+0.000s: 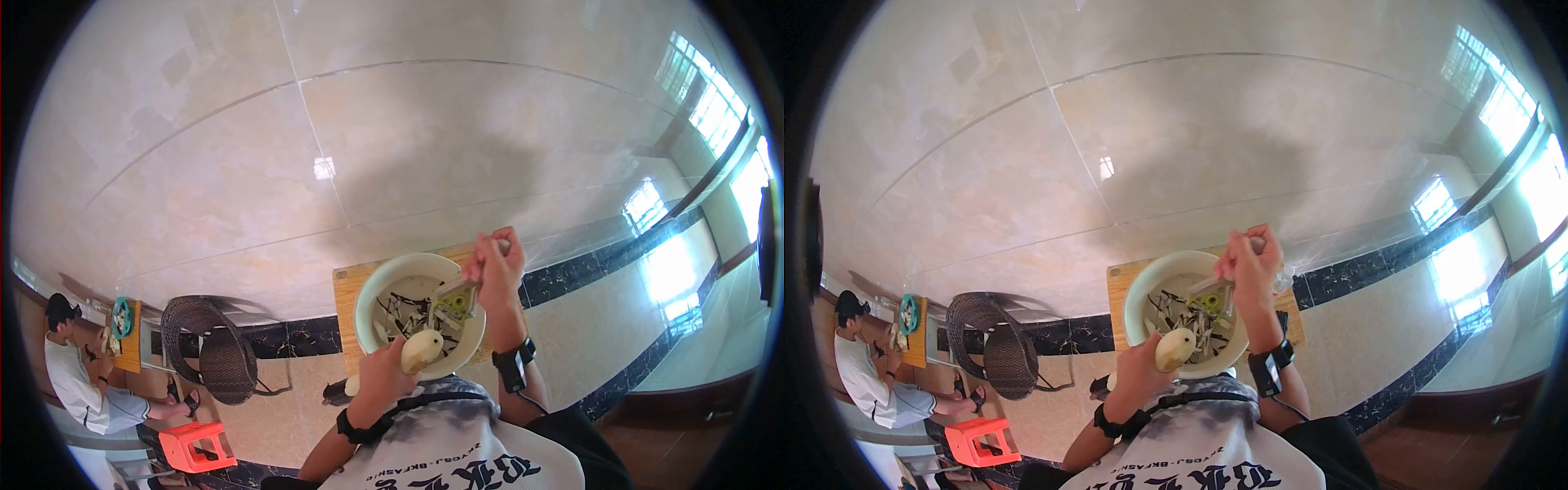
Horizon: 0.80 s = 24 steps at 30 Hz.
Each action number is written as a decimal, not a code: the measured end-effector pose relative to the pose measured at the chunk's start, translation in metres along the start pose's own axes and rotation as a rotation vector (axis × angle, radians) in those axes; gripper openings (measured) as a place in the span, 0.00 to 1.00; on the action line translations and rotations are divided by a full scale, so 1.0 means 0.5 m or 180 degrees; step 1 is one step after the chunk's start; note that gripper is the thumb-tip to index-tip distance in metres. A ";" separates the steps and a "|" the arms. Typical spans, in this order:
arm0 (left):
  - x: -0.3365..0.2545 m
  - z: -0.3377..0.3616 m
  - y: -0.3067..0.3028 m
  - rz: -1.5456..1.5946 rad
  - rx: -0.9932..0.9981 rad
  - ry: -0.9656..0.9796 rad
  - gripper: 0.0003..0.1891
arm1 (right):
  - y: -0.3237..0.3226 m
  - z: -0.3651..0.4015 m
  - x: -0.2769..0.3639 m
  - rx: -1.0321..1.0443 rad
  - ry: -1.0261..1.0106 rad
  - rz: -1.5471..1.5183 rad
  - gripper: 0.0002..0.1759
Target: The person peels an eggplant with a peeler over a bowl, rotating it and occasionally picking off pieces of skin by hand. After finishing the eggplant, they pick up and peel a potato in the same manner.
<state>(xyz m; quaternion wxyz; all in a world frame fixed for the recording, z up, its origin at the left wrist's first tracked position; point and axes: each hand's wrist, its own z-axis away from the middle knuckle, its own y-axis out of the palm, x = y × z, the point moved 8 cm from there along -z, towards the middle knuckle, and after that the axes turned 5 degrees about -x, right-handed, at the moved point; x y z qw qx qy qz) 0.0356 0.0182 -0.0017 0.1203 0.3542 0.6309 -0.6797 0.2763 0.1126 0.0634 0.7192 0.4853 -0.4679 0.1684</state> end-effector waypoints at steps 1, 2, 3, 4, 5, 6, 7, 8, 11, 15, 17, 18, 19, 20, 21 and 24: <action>0.001 0.003 0.004 0.0010 -0.0009 -0.0012 0.32 | -0.014 -0.010 0.007 -0.0091 -0.0016 -0.0129 0.12; 0.004 0.008 0.005 0.0020 -0.0021 -0.0038 0.32 | -0.013 -0.008 0.011 0.0002 -0.0016 -0.0147 0.11; 0.006 0.006 0.000 0.0054 -0.0007 -0.0134 0.31 | -0.011 -0.007 0.021 0.0095 -0.0031 -0.0161 0.10; 0.004 0.000 -0.007 0.0101 0.0012 -0.0218 0.31 | -0.010 -0.007 0.030 0.0180 -0.0059 -0.0164 0.09; 0.001 -0.006 -0.008 0.0155 0.0039 -0.0295 0.31 | -0.007 -0.008 0.026 0.0387 0.0071 -0.0371 0.08; 0.001 -0.008 -0.007 0.0201 0.0037 -0.0290 0.31 | -0.003 -0.005 0.016 0.0594 0.0201 -0.0590 0.07; 0.004 -0.009 -0.007 0.0234 0.0032 -0.0288 0.32 | 0.006 0.002 0.009 0.0807 0.0335 -0.0821 0.08; 0.007 -0.008 -0.009 0.0261 0.0026 -0.0293 0.32 | 0.009 0.007 0.007 0.0890 0.0291 -0.0584 0.10; 0.011 -0.009 -0.009 0.0233 0.0028 -0.0247 0.33 | 0.015 0.022 0.000 0.1184 0.0159 -0.0026 0.16; 0.016 -0.010 -0.010 0.0266 0.0040 -0.0277 0.33 | 0.021 0.044 0.006 0.1640 0.0081 -0.0142 0.18; 0.014 -0.011 -0.015 0.0301 0.0034 -0.0298 0.32 | 0.025 0.051 0.011 0.1671 0.0123 -0.0186 0.15; 0.013 -0.011 -0.016 0.0305 0.0038 -0.0299 0.32 | 0.027 0.054 0.013 0.1615 0.0137 -0.0100 0.14; 0.011 -0.012 -0.017 0.0309 0.0042 -0.0298 0.32 | 0.029 0.055 0.011 0.1558 0.0149 -0.0013 0.13; 0.010 -0.014 -0.017 0.0313 0.0047 -0.0294 0.32 | 0.030 0.055 0.001 0.1422 0.0225 0.0047 0.12; 0.009 -0.015 -0.014 0.0270 0.0061 -0.0266 0.32 | 0.034 0.059 -0.012 0.1283 0.0298 0.0107 0.12; 0.003 -0.018 -0.005 0.0202 0.0070 -0.0214 0.32 | 0.047 0.067 -0.030 0.0904 0.0378 0.0342 0.13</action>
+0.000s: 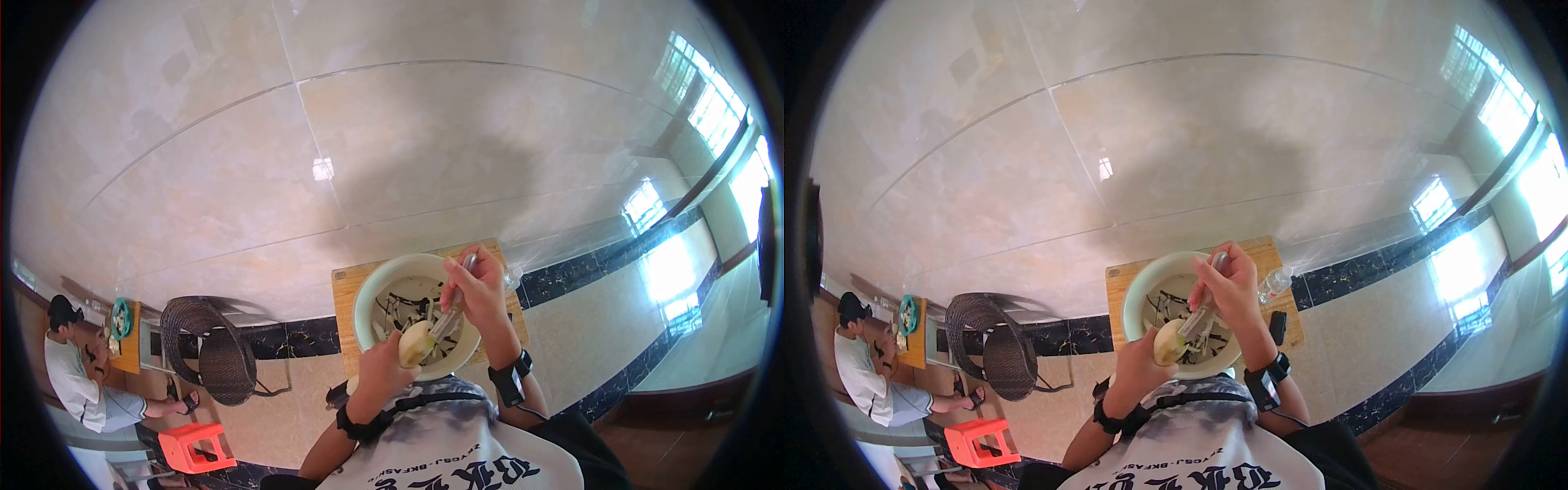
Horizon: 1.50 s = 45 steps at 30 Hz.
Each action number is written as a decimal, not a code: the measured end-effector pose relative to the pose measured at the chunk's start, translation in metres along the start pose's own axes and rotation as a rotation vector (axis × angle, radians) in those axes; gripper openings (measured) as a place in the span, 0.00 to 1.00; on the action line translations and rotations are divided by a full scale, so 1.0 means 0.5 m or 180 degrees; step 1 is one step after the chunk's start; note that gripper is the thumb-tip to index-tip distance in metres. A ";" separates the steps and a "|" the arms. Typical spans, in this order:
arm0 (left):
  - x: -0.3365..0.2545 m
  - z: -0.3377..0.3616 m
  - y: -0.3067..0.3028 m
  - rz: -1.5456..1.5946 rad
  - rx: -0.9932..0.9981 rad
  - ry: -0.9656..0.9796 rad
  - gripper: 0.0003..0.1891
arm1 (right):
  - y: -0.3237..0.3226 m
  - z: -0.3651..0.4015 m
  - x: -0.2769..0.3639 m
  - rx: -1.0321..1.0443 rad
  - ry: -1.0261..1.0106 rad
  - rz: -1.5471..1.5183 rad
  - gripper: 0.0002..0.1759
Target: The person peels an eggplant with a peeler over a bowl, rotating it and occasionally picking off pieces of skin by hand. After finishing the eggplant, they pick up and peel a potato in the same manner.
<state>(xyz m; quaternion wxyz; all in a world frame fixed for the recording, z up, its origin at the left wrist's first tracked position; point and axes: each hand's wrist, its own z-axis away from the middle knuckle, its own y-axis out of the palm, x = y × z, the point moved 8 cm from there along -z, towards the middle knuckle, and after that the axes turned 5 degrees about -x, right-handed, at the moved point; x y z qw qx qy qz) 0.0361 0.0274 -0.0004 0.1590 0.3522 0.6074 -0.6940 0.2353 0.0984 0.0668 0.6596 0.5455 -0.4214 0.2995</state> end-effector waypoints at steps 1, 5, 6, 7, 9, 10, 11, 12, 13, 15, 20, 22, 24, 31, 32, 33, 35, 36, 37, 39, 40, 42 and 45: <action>-0.002 0.000 0.001 0.0019 -0.0018 -0.0004 0.31 | 0.002 0.000 -0.002 -0.0120 0.0026 0.0078 0.13; 0.003 0.002 0.001 0.0033 0.0009 -0.0065 0.30 | -0.009 -0.009 -0.015 -0.0448 0.0154 0.0240 0.15; 0.001 0.003 0.002 -0.0027 -0.0031 0.0020 0.30 | -0.008 -0.009 -0.016 -0.0526 0.0191 0.0321 0.15; 0.000 0.006 0.006 -0.0087 -0.0074 0.0101 0.30 | -0.008 -0.008 -0.017 -0.0600 0.0228 0.0402 0.15; -0.004 0.010 0.003 -0.0183 -0.0123 0.0204 0.30 | -0.014 -0.009 -0.014 -0.0818 0.0137 0.0674 0.13; -0.009 0.012 -0.003 -0.0214 -0.0126 0.0233 0.30 | -0.019 -0.008 -0.011 -0.0934 0.0089 0.0812 0.13; -0.014 0.015 -0.007 -0.0242 -0.0124 0.0267 0.30 | -0.025 -0.011 -0.007 -0.0973 0.0000 0.0983 0.12; -0.022 0.020 -0.004 -0.0339 -0.0076 0.0420 0.30 | -0.036 -0.016 -0.004 -0.1014 -0.0088 0.1154 0.11; -0.028 0.025 0.000 -0.0441 -0.0035 0.0573 0.30 | -0.043 -0.023 -0.004 -0.1048 -0.0179 0.1322 0.09; -0.044 0.032 0.007 -0.0524 0.0022 0.0729 0.30 | -0.058 -0.040 -0.030 -0.1113 -0.0111 0.1195 0.09; -0.057 0.001 -0.023 -0.0327 -0.0041 0.0191 0.30 | -0.070 -0.039 -0.030 -0.1398 -0.0037 0.0735 0.07; -0.046 0.001 -0.019 -0.0327 0.0002 0.0229 0.29 | -0.081 -0.038 -0.016 -0.1433 -0.0029 0.0593 0.07; -0.028 0.008 -0.014 -0.0415 0.0031 0.0275 0.29 | -0.105 -0.050 -0.024 -0.1387 0.0135 0.0403 0.07; -0.006 0.001 -0.007 -0.0537 0.0006 0.0314 0.28 | -0.046 -0.017 -0.031 -0.0865 0.0473 0.0629 0.07; -0.010 0.001 -0.009 -0.0494 -0.0016 0.0347 0.28 | -0.041 -0.015 -0.037 -0.0889 0.0467 0.0708 0.07; -0.013 0.002 -0.007 -0.0520 -0.0011 0.0367 0.28 | -0.039 -0.014 -0.044 -0.0914 0.0459 0.0784 0.07; -0.021 0.003 -0.001 -0.0569 0.0002 0.0410 0.28 | -0.041 -0.015 -0.046 -0.0970 0.0372 0.0973 0.07; -0.023 0.003 -0.002 -0.0569 0.0013 0.0419 0.28 | -0.043 -0.016 -0.043 -0.1001 0.0290 0.1089 0.07; -0.026 0.006 -0.003 -0.0567 0.0028 0.0426 0.28 | -0.045 -0.016 -0.040 -0.1033 0.0213 0.1208 0.07; -0.029 0.011 -0.003 -0.0584 0.0021 0.0431 0.29 | -0.052 -0.017 -0.021 -0.1173 0.0051 0.1437 0.09; -0.028 0.015 -0.002 -0.0606 -0.0001 0.0432 0.29 | -0.055 -0.021 -0.012 -0.1239 -0.0029 0.1552 0.10; -0.037 0.022 -0.001 -0.0560 -0.0042 0.0443 0.30 | -0.074 -0.041 -0.017 -0.1387 -0.0191 0.1277 0.08; -0.045 0.020 -0.004 -0.0449 -0.0077 0.0350 0.29 | -0.099 -0.047 -0.036 -0.1542 -0.0011 0.0706 0.07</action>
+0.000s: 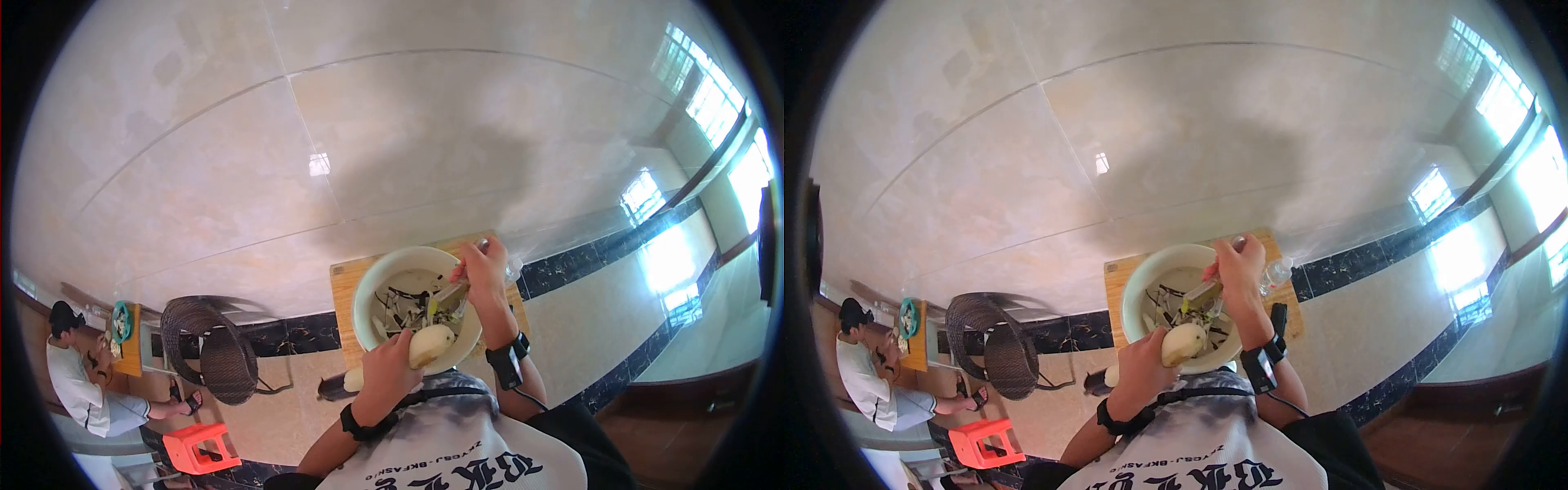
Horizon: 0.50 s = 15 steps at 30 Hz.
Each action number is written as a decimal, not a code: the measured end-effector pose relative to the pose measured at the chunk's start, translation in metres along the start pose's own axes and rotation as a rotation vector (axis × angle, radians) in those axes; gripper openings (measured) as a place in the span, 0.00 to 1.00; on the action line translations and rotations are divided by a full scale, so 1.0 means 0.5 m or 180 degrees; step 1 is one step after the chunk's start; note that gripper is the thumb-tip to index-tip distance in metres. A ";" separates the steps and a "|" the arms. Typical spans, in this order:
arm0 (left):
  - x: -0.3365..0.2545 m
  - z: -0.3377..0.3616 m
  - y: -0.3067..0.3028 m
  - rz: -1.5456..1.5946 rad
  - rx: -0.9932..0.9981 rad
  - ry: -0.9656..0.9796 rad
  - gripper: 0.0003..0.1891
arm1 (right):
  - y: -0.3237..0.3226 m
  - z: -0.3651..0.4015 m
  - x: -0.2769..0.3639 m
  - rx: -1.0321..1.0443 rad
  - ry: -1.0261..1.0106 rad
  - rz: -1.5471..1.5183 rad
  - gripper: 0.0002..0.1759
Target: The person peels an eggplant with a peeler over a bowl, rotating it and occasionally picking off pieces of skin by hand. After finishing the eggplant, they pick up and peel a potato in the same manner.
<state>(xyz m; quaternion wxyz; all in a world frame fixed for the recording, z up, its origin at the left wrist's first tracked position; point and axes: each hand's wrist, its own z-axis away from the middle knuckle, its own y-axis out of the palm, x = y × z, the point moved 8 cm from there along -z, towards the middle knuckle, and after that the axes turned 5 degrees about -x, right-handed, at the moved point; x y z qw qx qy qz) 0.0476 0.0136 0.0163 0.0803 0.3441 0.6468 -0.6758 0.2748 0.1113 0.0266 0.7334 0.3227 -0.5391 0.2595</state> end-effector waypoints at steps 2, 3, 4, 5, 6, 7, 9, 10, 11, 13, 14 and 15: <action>0.008 -0.011 0.002 0.0020 0.0067 -0.0150 0.30 | -0.011 0.000 0.002 -0.0005 0.0175 -0.0169 0.07; 0.011 -0.011 0.007 -0.0002 0.0074 -0.0153 0.30 | -0.016 0.000 0.007 0.0013 0.0180 -0.0171 0.07; 0.019 -0.008 0.010 -0.0038 0.0080 -0.0161 0.31 | -0.018 0.000 0.010 0.0038 0.0193 -0.0184 0.08; 0.028 -0.008 0.011 -0.0085 0.0084 -0.0174 0.31 | -0.015 0.000 0.008 0.0200 0.0251 -0.0127 0.07; 0.035 -0.010 0.013 -0.0137 0.0105 -0.0195 0.31 | -0.013 0.001 0.004 0.0361 0.0315 -0.0073 0.07; 0.040 -0.012 0.015 -0.0184 0.0131 -0.0211 0.31 | -0.010 0.006 0.002 0.0514 0.0377 -0.0016 0.07; 0.043 -0.016 0.021 -0.0193 0.0159 -0.0185 0.30 | 0.008 0.044 0.009 0.0639 0.0370 0.0094 0.07; 0.043 -0.019 0.021 -0.0166 0.0145 -0.0159 0.30 | 0.022 0.060 0.013 0.0708 0.0364 0.0148 0.07; 0.043 -0.020 0.020 -0.0144 0.0126 -0.0140 0.30 | 0.028 0.067 0.012 0.0663 0.0365 0.0225 0.07; 0.023 -0.020 0.011 -0.0110 0.0115 -0.0028 0.30 | 0.035 0.076 0.008 0.0587 0.0374 0.0375 0.07; 0.016 -0.019 0.007 -0.0090 0.0109 0.0023 0.30 | 0.032 0.071 0.016 0.0502 0.0199 0.0521 0.07; 0.015 -0.015 0.007 -0.0091 0.0108 0.0137 0.30 | 0.028 0.062 0.024 0.0413 0.0021 0.0668 0.07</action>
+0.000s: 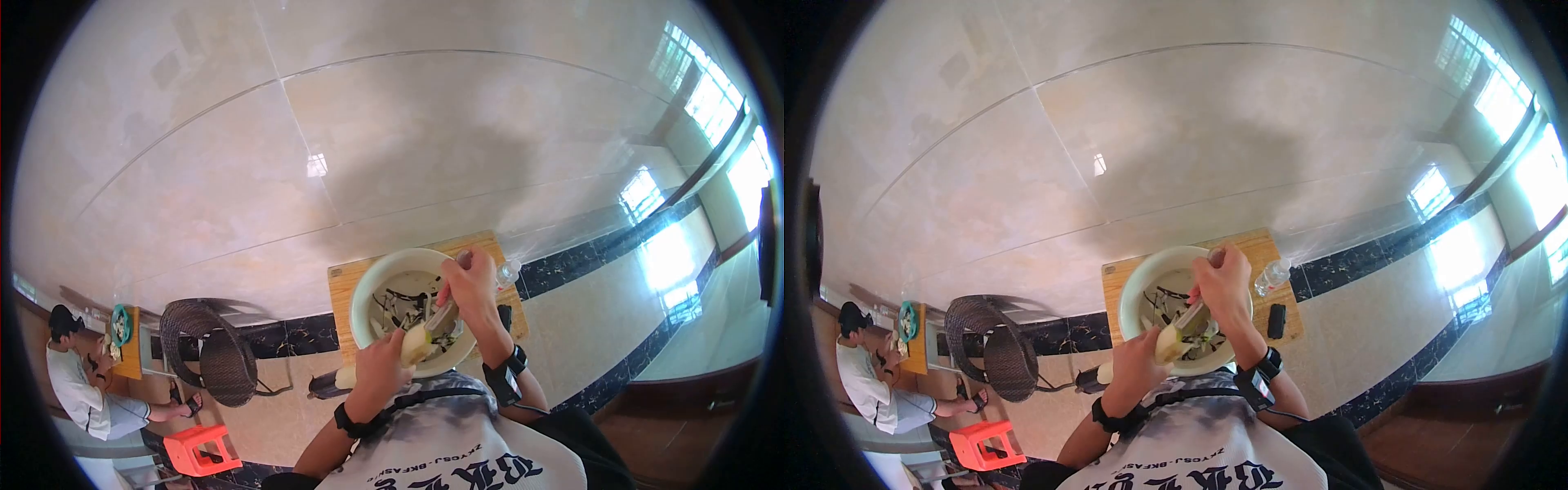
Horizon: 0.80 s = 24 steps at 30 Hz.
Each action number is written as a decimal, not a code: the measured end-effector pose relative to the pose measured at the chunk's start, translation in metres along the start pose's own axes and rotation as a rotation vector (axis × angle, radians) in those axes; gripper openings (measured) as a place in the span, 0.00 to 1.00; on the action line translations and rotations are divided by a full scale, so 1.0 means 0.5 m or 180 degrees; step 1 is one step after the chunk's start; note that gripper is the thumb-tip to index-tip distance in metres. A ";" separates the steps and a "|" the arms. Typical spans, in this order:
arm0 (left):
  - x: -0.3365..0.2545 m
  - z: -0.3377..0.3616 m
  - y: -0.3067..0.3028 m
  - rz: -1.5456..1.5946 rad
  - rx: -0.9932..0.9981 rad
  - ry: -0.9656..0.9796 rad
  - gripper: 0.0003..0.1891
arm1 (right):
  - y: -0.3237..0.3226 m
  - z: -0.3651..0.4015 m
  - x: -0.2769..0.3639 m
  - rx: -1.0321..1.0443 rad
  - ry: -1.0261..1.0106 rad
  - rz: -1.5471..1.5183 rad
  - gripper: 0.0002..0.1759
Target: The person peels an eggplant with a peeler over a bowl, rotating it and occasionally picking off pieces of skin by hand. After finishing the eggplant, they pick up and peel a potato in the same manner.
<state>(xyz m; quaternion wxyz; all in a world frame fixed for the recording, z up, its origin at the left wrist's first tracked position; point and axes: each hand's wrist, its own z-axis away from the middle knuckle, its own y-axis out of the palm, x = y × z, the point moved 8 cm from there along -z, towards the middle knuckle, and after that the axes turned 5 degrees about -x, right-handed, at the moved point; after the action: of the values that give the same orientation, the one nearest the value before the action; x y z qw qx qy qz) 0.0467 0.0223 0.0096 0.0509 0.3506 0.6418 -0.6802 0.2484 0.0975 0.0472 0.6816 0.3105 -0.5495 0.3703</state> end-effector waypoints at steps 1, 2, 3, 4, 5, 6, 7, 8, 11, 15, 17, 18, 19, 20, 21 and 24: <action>-0.001 0.009 0.003 0.0003 0.0003 0.0120 0.31 | -0.008 -0.009 0.008 -0.0116 -0.0157 0.0159 0.07; -0.005 0.015 0.006 0.0010 0.0010 0.0235 0.31 | -0.014 -0.027 0.010 -0.0236 -0.0250 0.0150 0.07; -0.021 0.016 0.004 0.0037 0.0008 0.0308 0.31 | -0.017 -0.049 0.008 -0.0355 -0.0331 0.0141 0.07; -0.047 0.015 -0.002 0.0057 0.0010 0.0386 0.31 | -0.023 -0.059 0.002 -0.0479 -0.0410 0.0125 0.07; -0.063 0.014 -0.007 0.0082 -0.0018 0.0437 0.32 | -0.030 -0.060 -0.012 -0.0517 -0.0256 -0.0111 0.06; -0.045 0.006 -0.011 0.0098 -0.0052 0.0184 0.32 | -0.031 -0.066 -0.019 -0.0533 -0.0125 -0.0360 0.06; -0.026 -0.005 -0.015 0.0117 -0.0076 -0.0040 0.31 | -0.035 -0.074 -0.020 -0.0575 0.0000 -0.0616 0.06; -0.011 -0.011 -0.016 0.0151 -0.0078 -0.0256 0.31 | -0.042 -0.078 -0.013 -0.0540 -0.0026 -0.0632 0.06; 0.004 -0.008 -0.025 0.0123 -0.0082 -0.0234 0.30 | -0.061 -0.074 -0.007 -0.0381 0.0038 -0.0702 0.06; 0.021 -0.010 -0.012 -0.0034 -0.0049 -0.0159 0.28 | -0.039 -0.058 -0.029 0.0171 0.0308 -0.0793 0.06; 0.027 -0.013 -0.007 -0.0032 0.0011 -0.0194 0.28 | -0.012 -0.033 -0.038 0.0355 0.0391 -0.0666 0.07; 0.028 -0.015 -0.004 -0.0014 0.0020 -0.0202 0.28 | 0.001 -0.014 -0.032 0.0375 0.0413 -0.0541 0.07; 0.028 -0.016 -0.001 0.0003 0.0029 -0.0207 0.28 | 0.013 -0.001 -0.026 0.0393 0.0433 -0.0419 0.07; 0.027 -0.016 0.002 0.0022 0.0038 -0.0214 0.28 | 0.021 0.005 -0.023 0.0358 0.0442 -0.0397 0.08; 0.023 -0.017 0.003 -0.0003 0.0058 -0.0202 0.28 | 0.028 0.009 -0.022 0.0325 0.0451 -0.0375 0.08; 0.013 -0.016 -0.004 -0.0090 0.0079 -0.0123 0.29 | 0.025 0.000 -0.027 0.0113 0.0227 -0.0053 0.07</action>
<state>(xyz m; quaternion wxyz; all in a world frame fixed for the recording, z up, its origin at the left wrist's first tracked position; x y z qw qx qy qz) 0.0442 0.0324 0.0085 0.0493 0.3289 0.6371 -0.6954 0.2363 0.1022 0.0344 0.6981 0.3137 -0.5156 0.3851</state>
